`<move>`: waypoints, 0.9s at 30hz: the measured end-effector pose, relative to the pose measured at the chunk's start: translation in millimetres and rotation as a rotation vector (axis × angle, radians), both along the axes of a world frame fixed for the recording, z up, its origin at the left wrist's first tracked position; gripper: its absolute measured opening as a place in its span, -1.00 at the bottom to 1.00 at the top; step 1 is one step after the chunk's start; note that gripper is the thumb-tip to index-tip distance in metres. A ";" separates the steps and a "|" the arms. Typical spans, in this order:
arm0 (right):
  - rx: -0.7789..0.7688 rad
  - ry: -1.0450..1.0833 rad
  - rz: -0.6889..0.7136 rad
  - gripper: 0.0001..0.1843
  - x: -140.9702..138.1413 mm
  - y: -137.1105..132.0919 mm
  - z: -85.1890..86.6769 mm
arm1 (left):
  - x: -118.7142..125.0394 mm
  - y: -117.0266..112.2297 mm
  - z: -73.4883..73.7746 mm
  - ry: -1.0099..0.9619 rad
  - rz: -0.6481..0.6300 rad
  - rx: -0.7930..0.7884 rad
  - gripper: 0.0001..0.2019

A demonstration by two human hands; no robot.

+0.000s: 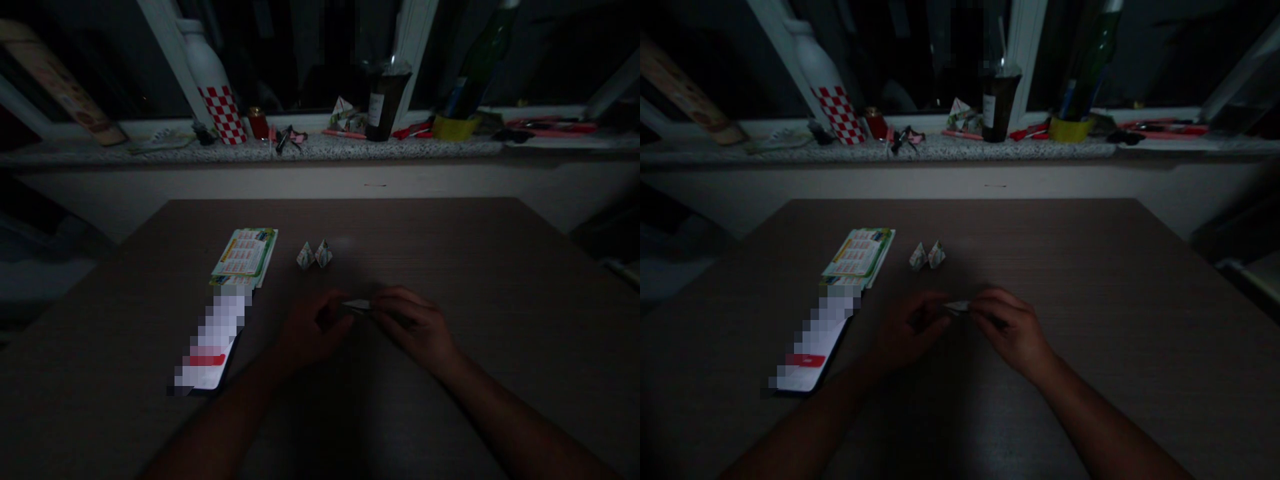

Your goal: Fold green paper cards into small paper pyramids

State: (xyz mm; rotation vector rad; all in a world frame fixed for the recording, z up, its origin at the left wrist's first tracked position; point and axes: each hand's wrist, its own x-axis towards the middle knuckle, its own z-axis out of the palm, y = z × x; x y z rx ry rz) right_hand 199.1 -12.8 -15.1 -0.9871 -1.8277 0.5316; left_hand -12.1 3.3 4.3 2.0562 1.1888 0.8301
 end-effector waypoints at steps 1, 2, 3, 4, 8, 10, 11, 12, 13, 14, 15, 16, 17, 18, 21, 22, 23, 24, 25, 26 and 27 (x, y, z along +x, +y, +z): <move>0.008 -0.030 0.007 -0.81 1.2 1.1 -1.3 | -2.2 2.5 0.5 0.084 -0.037 0.054 -0.73; 0.006 -0.061 0.020 -0.80 2.3 2.2 -2.7 | -4.4 5.0 0.7 0.165 -0.098 0.093 -0.78; -0.003 -0.088 0.037 -0.80 3.3 3.3 -3.9 | -6.2 7.4 0.6 0.224 -0.129 0.129 -0.82; -0.019 -0.116 0.061 -0.79 4.4 4.5 -5.1 | -7.7 9.5 0.3 0.269 -0.154 0.157 -0.84; -0.090 -0.221 0.149 -0.78 9.2 9.3 -7.8 | -9.8 14.4 -3.3 0.346 -0.202 0.223 -0.84; -0.104 -0.270 0.181 -0.78 12.6 12.0 -8.0 | -9.3 15.4 -5.0 0.364 -0.228 0.224 -0.82; -0.106 -0.290 0.191 -0.78 14.5 13.3 -8.0 | -9.1 15.8 -5.5 0.369 -0.245 0.220 -0.82; -0.108 -0.308 0.198 -0.77 16.3 14.6 -8.1 | -9.1 16.1 -5.7 0.371 -0.260 0.217 -0.81; -0.109 -0.324 0.200 -0.76 18.0 15.7 -8.3 | -9.1 16.3 -5.7 0.370 -0.272 0.214 -0.81; -0.110 -0.338 0.198 -0.75 19.3 16.6 -8.5 | -9.3 16.5 -5.3 0.369 -0.282 0.212 -0.81; -0.112 -0.353 0.198 -0.74 20.2 17.1 -8.8 | -9.7 16.7 -4.8 0.372 -0.290 0.208 -0.80; -0.113 -0.364 0.197 -0.72 20.7 17.4 -9.0 | -10.0 16.8 -4.3 0.379 -0.293 0.204 -0.80; -0.114 -0.376 0.196 -0.72 20.7 17.4 -9.2 | -10.2 16.9 -3.7 0.388 -0.294 0.201 -0.80; -0.115 -0.385 0.194 -0.71 20.4 17.1 -9.2 | -10.4 17.0 -3.3 0.399 -0.298 0.197 -0.79; -0.115 -0.408 0.190 -0.71 18.2 15.8 -8.3 | -9.5 17.2 -3.1 0.421 -0.316 0.188 -0.80; -0.116 -0.418 0.190 -0.72 17.6 15.4 -7.8 | -8.9 17.2 -3.3 0.426 -0.324 0.186 -0.81; -0.117 -0.429 0.189 -0.73 17.1 15.3 -7.4 | -8.2 17.3 -3.8 0.431 -0.332 0.184 -0.81; -0.118 -0.441 0.186 -0.75 16.9 15.3 -7.3 | -7.6 17.3 -4.3 0.436 -0.338 0.182 -0.82; -0.119 -0.453 0.182 -0.76 16.9 15.4 -7.4 | -7.0 17.3 -4.9 0.440 -0.343 0.182 -0.82; -0.117 -0.461 0.175 -0.77 17.0 15.6 -7.8 | -6.5 17.3 -5.5 0.443 -0.345 0.184 -0.82; -0.113 -0.465 0.166 -0.77 17.2 15.8 -8.6 | -6.1 17.3 -6.1 0.444 -0.346 0.189 -0.81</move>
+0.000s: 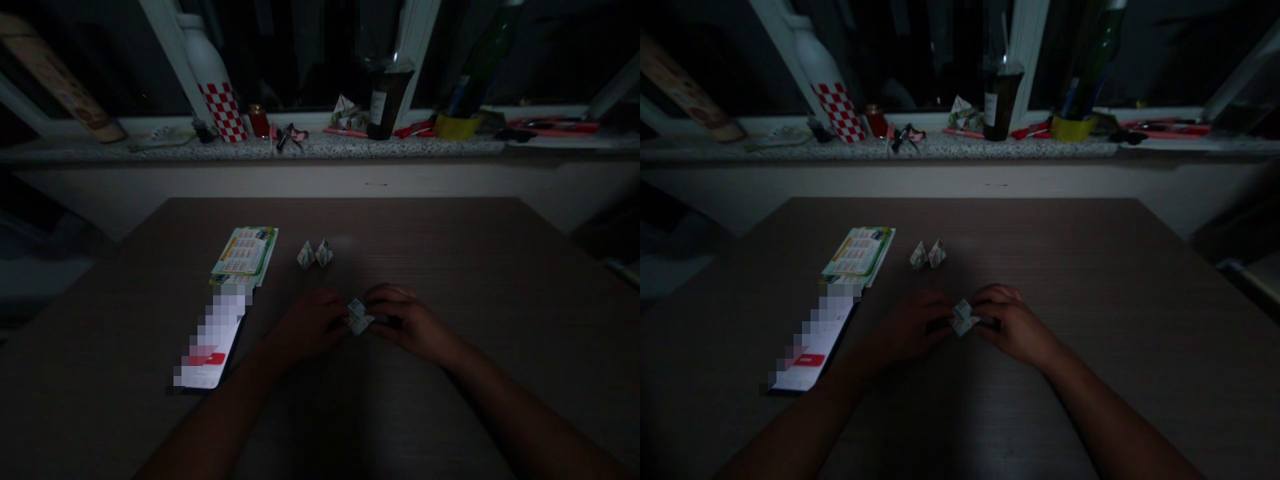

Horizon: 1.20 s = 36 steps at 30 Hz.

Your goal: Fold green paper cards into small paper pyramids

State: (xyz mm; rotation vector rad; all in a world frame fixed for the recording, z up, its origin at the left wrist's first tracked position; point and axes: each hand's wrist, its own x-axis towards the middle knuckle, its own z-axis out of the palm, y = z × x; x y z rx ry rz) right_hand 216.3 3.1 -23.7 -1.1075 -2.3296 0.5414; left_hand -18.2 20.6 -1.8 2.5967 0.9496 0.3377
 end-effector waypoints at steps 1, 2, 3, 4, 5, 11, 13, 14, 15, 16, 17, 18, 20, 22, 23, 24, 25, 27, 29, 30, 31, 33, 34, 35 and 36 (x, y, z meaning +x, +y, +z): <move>0.005 -0.002 -0.007 -0.77 0.3 0.2 -1.0 | 0.3 0.0 -0.4 0.001 -0.001 0.006 -0.81; 0.010 -0.003 -0.013 -0.76 0.5 0.5 -2.1 | 0.5 0.1 -0.6 0.002 -0.001 0.012 -0.80; 0.015 -0.004 -0.018 -0.76 0.7 0.7 -3.2 | 0.6 0.3 -0.6 0.004 -0.001 0.017 -0.81; 0.017 -0.006 -0.021 -0.76 0.8 0.9 -4.2 | 0.6 0.5 -0.5 0.007 -0.002 0.021 -0.81; 0.018 -0.008 -0.021 -0.76 0.8 1.0 -5.0 | 0.5 0.7 -0.1 0.011 -0.002 0.022 -0.81; 0.016 0.006 -0.033 -0.81 0.8 1.6 -6.1 | -1.1 2.3 1.2 0.033 0.007 0.012 -0.80; 0.018 0.020 -0.036 -0.84 0.9 2.0 -6.2 | -1.7 2.6 1.2 0.027 0.024 0.011 -0.79; 0.018 0.025 -0.038 -0.85 0.9 2.3 -6.4 | -1.9 2.8 1.3 0.021 0.035 0.010 -0.79; 0.016 0.027 -0.041 -0.86 0.7 2.5 -6.4 | -2.0 3.1 1.5 0.015 0.046 0.009 -0.79; 0.015 0.029 -0.044 -0.86 0.5 2.8 -6.4 | -2.1 3.5 1.8 0.009 0.058 0.008 -0.79; 0.013 0.031 -0.050 -0.87 0.1 3.0 -6.4 | -2.1 3.9 2.0 0.000 0.070 0.008 -0.79; 0.011 0.034 -0.057 -0.88 -0.5 3.1 -6.3 | -2.0 4.4 2.1 -0.009 0.082 0.008 -0.79; 0.007 0.036 -0.080 -0.89 -1.9 3.2 -6.1 | -1.7 5.3 1.3 -0.035 0.110 0.010 -0.78; 0.002 0.029 -0.112 -0.91 -3.7 2.9 -5.9 | -1.3 5.9 -1.3 -0.063 0.141 0.015 -0.78; -0.001 0.024 -0.131 -0.91 -4.6 2.6 -5.9 | -1.1 6.0 -3.2 -0.073 0.155 0.015 -0.79; -0.004 0.020 -0.152 -0.91 -5.7 2.2 -5.7 | -0.8 6.1 -5.4 -0.083 0.171 0.016 -0.79; -0.007 0.017 -0.174 -0.91 -6.7 1.8 -5.5 | -0.4 6.1 -7.6 -0.091 0.188 0.015 -0.79; -0.014 0.010 -0.214 -0.90 -8.9 1.0 -4.8 | 0.7 5.9 -11.7 -0.099 0.225 0.012 -0.79; -0.022 0.005 -0.243 -0.89 -10.8 0.5 -3.9 | 2.0 5.6 -14.4 -0.099 0.256 0.009 -0.78; -0.024 0.003 -0.253 -0.89 -11.7 0.4 -3.4 | 2.8 5.2 -15.2 -0.096 0.265 0.011 -0.78; -0.023 0.001 -0.260 -0.88 -12.5 0.5 -3.1 | 3.5 4.8 -15.7 -0.093 0.272 0.015 -0.79; -0.024 -0.001 -0.275 -0.88 -13.8 0.7 -2.9 | 5.0 3.5 -16.2 -0.084 0.281 0.028 -0.80; -0.024 -0.001 -0.284 -0.87 -14.5 0.9 -3.0 | 5.7 2.7 -16.3 -0.079 0.285 0.035 -0.80; -0.024 0.000 -0.292 -0.86 -15.0 1.1 -3.2 | 6.5 1.7 -16.3 -0.074 0.290 0.040 -0.80; -0.023 0.000 -0.300 -0.85 -15.7 1.2 -3.4 | 7.3 0.7 -16.3 -0.070 0.297 0.045 -0.80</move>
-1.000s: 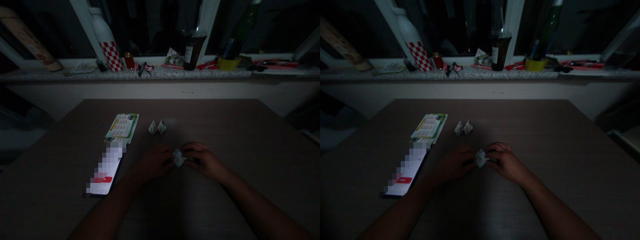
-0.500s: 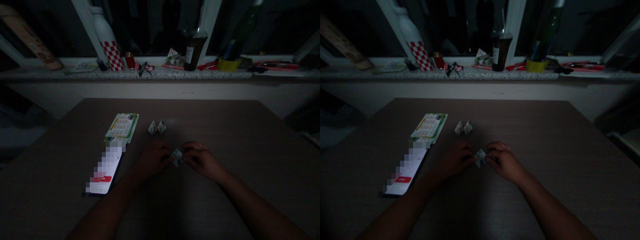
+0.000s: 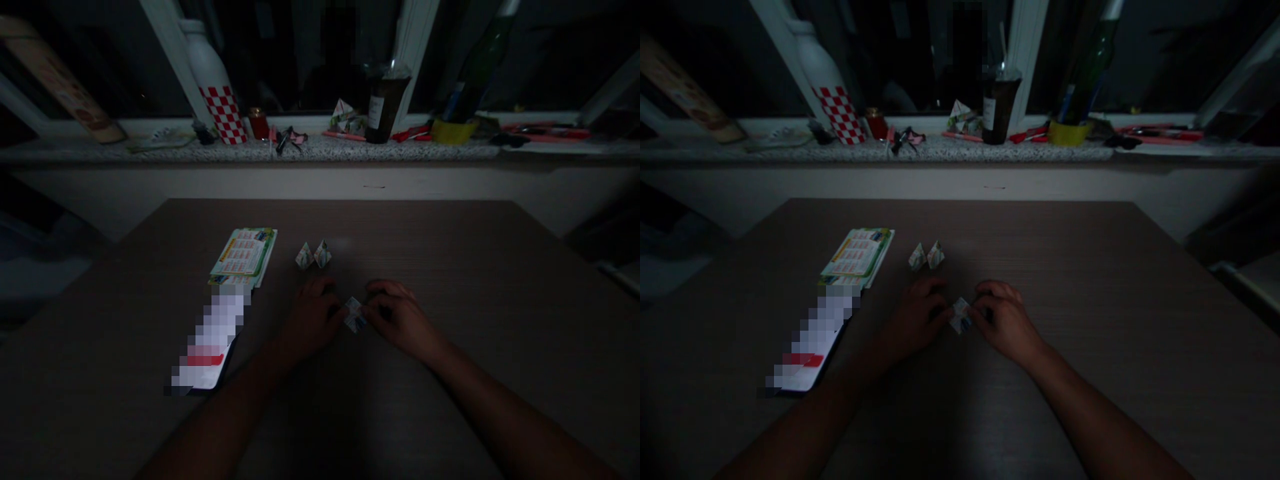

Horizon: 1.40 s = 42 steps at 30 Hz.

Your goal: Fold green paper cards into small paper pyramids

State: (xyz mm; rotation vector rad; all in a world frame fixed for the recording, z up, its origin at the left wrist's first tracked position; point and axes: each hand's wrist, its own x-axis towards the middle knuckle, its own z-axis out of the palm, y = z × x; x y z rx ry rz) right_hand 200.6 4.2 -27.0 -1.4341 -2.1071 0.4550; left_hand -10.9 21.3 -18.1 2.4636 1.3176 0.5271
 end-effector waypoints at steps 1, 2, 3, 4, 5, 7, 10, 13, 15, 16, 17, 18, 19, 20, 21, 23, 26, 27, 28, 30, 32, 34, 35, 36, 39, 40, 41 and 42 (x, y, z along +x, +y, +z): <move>-0.001 -0.002 -0.006 -0.84 -0.7 0.1 -0.2 | 0.9 -1.0 0.1 0.006 0.007 0.005 -0.80; 0.002 -0.005 -0.013 -0.83 -1.4 0.2 -0.4 | 1.9 -2.0 0.2 0.012 0.014 0.012 -0.80; 0.006 -0.010 -0.020 -0.82 -2.2 0.3 -0.5 | 3.0 -2.9 0.4 0.021 0.020 0.020 -0.80; 0.012 -0.016 -0.026 -0.82 -3.0 0.6 -0.7 | 4.2 -3.6 0.6 0.033 0.026 0.029 -0.80; 0.016 -0.024 -0.033 -0.81 -3.8 0.8 -0.8 | 5.4 -4.3 0.8 0.046 0.029 0.037 -0.79; 0.025 -0.040 -0.053 -0.80 -5.5 1.6 -1.2 | 7.8 -5.4 0.8 0.076 0.034 0.053 -0.78; 0.024 -0.062 -0.079 -0.77 -7.6 2.6 -1.5 | 11.2 -7.2 0.3 0.113 0.054 0.082 -0.77; 0.034 -0.075 -0.090 -0.76 -9.4 3.1 -1.6 | 14.5 -9.0 -0.7 0.144 0.073 0.108 -0.77; 0.050 -0.085 -0.092 -0.75 -10.4 3.1 -1.6 | 16.7 -9.9 -1.4 0.161 0.084 0.125 -0.77; 0.057 -0.093 -0.095 -0.74 -10.8 3.1 -1.6 | 17.7 -10.2 -1.8 0.170 0.089 0.133 -0.77; 0.063 -0.104 -0.100 -0.74 -11.3 3.1 -1.6 | 18.6 -10.5 -2.2 0.179 0.093 0.142 -0.77; 0.068 -0.114 -0.106 -0.73 -11.7 3.1 -1.7 | 19.5 -10.8 -2.5 0.190 0.097 0.151 -0.78; 0.075 -0.122 -0.111 -0.72 -12.1 3.2 -1.8 | 20.2 -11.0 -2.8 0.201 0.101 0.159 -0.78; 0.081 -0.129 -0.116 -0.72 -12.4 3.3 -2.0 | 20.8 -11.2 -2.9 0.212 0.103 0.166 -0.79; 0.089 -0.136 -0.118 -0.72 -12.8 3.5 -2.3 | 21.3 -11.3 -2.9 0.221 0.105 0.172 -0.80; 0.104 -0.149 -0.119 -0.72 -13.6 3.9 -2.6 | 21.8 -11.4 -2.6 0.235 0.098 0.176 -0.80; 0.101 -0.170 -0.128 -0.72 -15.5 4.2 -1.7 | 22.2 -11.1 -2.0 0.249 0.088 0.173 -0.80; 0.089 -0.176 -0.133 -0.71 -16.3 4.1 -0.9 | 22.3 -10.9 -2.0 0.253 0.091 0.173 -0.80; 0.073 -0.181 -0.140 -0.71 -17.2 3.9 0.1 | 22.4 -10.7 -1.9 0.256 0.097 0.175 -0.80; 0.046 -0.186 -0.155 -0.71 -18.7 3.3 2.1 | 22.7 -10.4 -1.9 0.253 0.108 0.177 -0.79; 0.031 -0.185 -0.161 -0.73 -19.4 2.5 3.3 | 23.1 -10.1 -1.8 0.246 0.110 0.170 -0.79; 0.033 -0.181 -0.158 -0.77 -19.0 1.7 3.2 | 23.5 -9.8 -1.4 0.242 0.106 0.157 -0.79; 0.040 -0.179 -0.152 -0.82 -18.4 1.4 2.6 | 23.7 -9.7 -1.3 0.242 0.106 0.153 -0.79; 0.050 -0.179 -0.142 -0.84 -17.6 1.1 1.7 | 23.9 -9.6 -1.1 0.242 0.110 0.155 -0.78; 0.079 -0.179 -0.072 -0.70 -15.2 1.1 -2.2 | 24.2 -9.6 -1.2 0.241 0.123 0.167 -0.79; 0.082 -0.172 -0.044 -0.68 -14.8 1.5 -3.4 | 24.2 -9.7 -1.4 0.240 0.122 0.169 -0.79; 0.083 -0.158 -0.022 -0.69 -14.5 2.2 -4.3 | 24.1 -9.9 -1.7 0.239 0.117 0.168 -0.80; 0.080 -0.137 -0.007 -0.70 -14.5 3.0 -4.9 | 24.0 -10.1 -2.0 0.239 0.110 0.167 -0.80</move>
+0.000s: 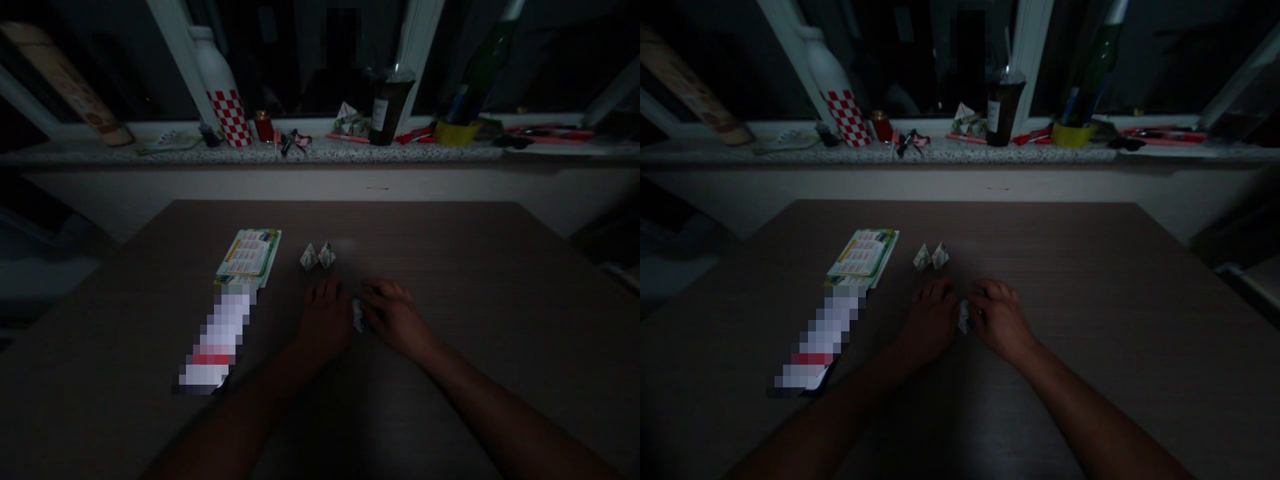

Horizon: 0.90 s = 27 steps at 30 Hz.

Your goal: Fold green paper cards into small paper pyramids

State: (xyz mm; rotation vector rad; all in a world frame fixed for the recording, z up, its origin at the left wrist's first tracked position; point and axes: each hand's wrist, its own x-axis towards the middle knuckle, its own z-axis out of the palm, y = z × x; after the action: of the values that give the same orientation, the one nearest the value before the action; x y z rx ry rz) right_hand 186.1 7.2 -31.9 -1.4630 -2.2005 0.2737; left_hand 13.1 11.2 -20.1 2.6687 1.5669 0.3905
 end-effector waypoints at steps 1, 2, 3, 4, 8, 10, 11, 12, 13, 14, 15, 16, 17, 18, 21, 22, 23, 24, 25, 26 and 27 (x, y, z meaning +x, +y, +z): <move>-0.006 0.026 0.009 -0.72 -0.1 1.0 -0.2 | -0.2 -0.2 -0.4 0.001 -0.002 0.000 -0.79; -0.014 0.054 0.014 -0.75 -0.4 2.0 0.1 | -0.5 -0.4 -0.9 0.001 -0.002 0.002 -0.79; -0.025 0.085 0.018 -0.77 -0.6 2.9 0.5 | -0.9 -0.4 -1.3 -0.003 -0.004 0.003 -0.79; -0.038 0.122 0.021 -0.79 -0.8 3.6 1.1 | -1.5 -0.3 -1.7 -0.013 -0.011 0.002 -0.80; -0.140 0.362 -0.008 -0.87 -1.0 3.0 2.0 | -5.7 1.2 -0.8 -0.156 -0.093 -0.042 -0.80; -0.230 0.570 -0.049 -0.88 -0.9 0.6 1.6 | -8.3 1.6 1.8 -0.308 -0.112 -0.089 -0.80; -0.280 0.685 -0.069 -0.86 -0.9 -0.9 1.7 | -9.5 1.4 3.3 -0.402 -0.103 -0.128 -0.81; -0.323 0.796 -0.091 -0.83 -1.0 -2.5 2.1 | -10.3 0.9 4.8 -0.509 -0.071 -0.178 -0.82; -0.358 0.892 -0.114 -0.80 -1.1 -4.1 2.9 | -10.9 0.0 6.1 -0.615 -0.025 -0.244 -0.81; -0.382 0.968 -0.135 -0.78 -1.3 -5.6 4.2 | -11.0 -1.2 7.1 -0.713 0.027 -0.324 -0.79; -0.399 1.024 -0.155 -0.76 -1.6 -7.1 5.7 | -10.7 -2.5 7.6 -0.802 0.075 -0.399 -0.76; -0.410 1.064 -0.172 -0.74 -2.1 -8.4 7.4 | -10.1 -4.0 7.7 -0.869 0.097 -0.474 -0.72; -0.418 1.092 -0.183 -0.73 -2.6 -9.6 9.1 | -9.2 -5.3 7.6 -0.927 0.112 -0.542 -0.70; -0.426 1.112 -0.188 -0.73 -3.2 -10.7 10.8 | -8.1 -6.6 7.3 -0.976 0.120 -0.597 -0.71; -0.444 1.158 -0.199 -0.71 -5.2 -13.0 15.3 | -5.2 -9.2 7.2 -1.087 0.140 -0.695 -0.72; -0.444 1.170 -0.204 -0.72 -5.7 -13.5 16.6 | -4.7 -9.6 7.8 -1.113 0.147 -0.711 -0.73; -0.443 1.179 -0.211 -0.72 -6.1 -14.0 17.8 | -4.5 -9.9 8.6 -1.132 0.152 -0.725 -0.73; -0.446 1.187 -0.215 -0.72 -6.4 -14.3 18.8 | -4.5 -9.9 9.8 -1.146 0.155 -0.738 -0.74; -0.450 1.198 -0.215 -0.72 -6.5 -14.7 19.6 | -4.6 -9.9 11.1 -1.157 0.154 -0.749 -0.75; -0.457 1.210 -0.211 -0.73 -6.6 -15.0 20.3 | -4.8 -9.9 12.4 -1.167 0.155 -0.755 -0.75; -0.465 1.224 -0.205 -0.73 -6.6 -15.2 20.7 | -4.9 -9.8 13.7 -1.175 0.160 -0.757 -0.76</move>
State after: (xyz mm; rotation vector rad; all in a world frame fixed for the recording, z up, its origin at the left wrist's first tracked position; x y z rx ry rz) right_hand 179.5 -8.0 -11.2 -1.1715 -1.0102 1.2673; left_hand 8.2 1.5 -6.4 1.2782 1.1360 0.9010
